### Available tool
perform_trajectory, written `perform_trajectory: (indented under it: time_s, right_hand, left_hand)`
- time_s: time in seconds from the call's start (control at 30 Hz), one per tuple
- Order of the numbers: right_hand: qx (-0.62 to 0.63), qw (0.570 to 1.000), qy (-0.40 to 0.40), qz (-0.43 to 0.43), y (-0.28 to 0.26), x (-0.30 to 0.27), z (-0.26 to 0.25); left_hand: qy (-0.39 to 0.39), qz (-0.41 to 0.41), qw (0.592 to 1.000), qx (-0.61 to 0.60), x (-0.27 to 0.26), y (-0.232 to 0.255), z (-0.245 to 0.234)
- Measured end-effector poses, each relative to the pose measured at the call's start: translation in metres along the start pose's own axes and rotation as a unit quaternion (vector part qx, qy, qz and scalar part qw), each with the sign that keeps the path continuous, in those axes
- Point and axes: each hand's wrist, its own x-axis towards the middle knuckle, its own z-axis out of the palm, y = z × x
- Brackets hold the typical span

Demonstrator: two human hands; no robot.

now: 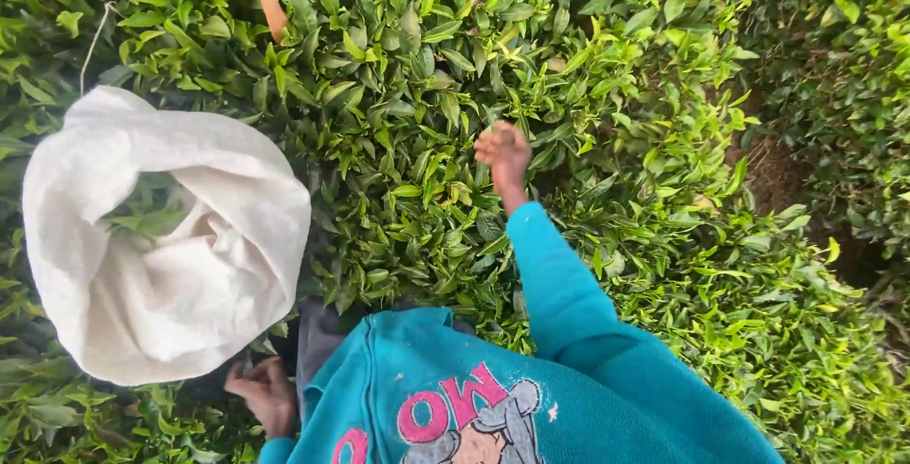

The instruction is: The person plucks tea leaves from bushes by hand and places them into a white cloth bag. The person moves through the tea plantation, continuously harvesting leaves and depositing them into the bag.

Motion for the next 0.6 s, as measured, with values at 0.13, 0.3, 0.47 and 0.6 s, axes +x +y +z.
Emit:
perform_trajectory:
  time_s: [0.13,0.3,0.47,0.6]
  right_hand:
    - [0.182,0.960,0.143,0.157,-0.027,0.142,0.007]
    - [0.322,0.819,0.242,0.409,-0.061,0.186,0.022]
    - [0.352,0.824,0.202,0.396,-0.065,0.176,0.012]
    - [0.372,0.804,0.199,0.419,-0.028,0.202,-0.011]
  left_hand:
    - [-0.058,0.135,0.973,0.176,0.030,-0.135,0.034]
    - [-0.151,-0.028,0.973,0.170,0.002,-0.067,0.022]
    - [-0.098,-0.048,0.988,0.111,-0.009,-0.027,0.026]
    - [-0.118,-0.093,0.985,0.090,-0.019,-0.025,0.041]
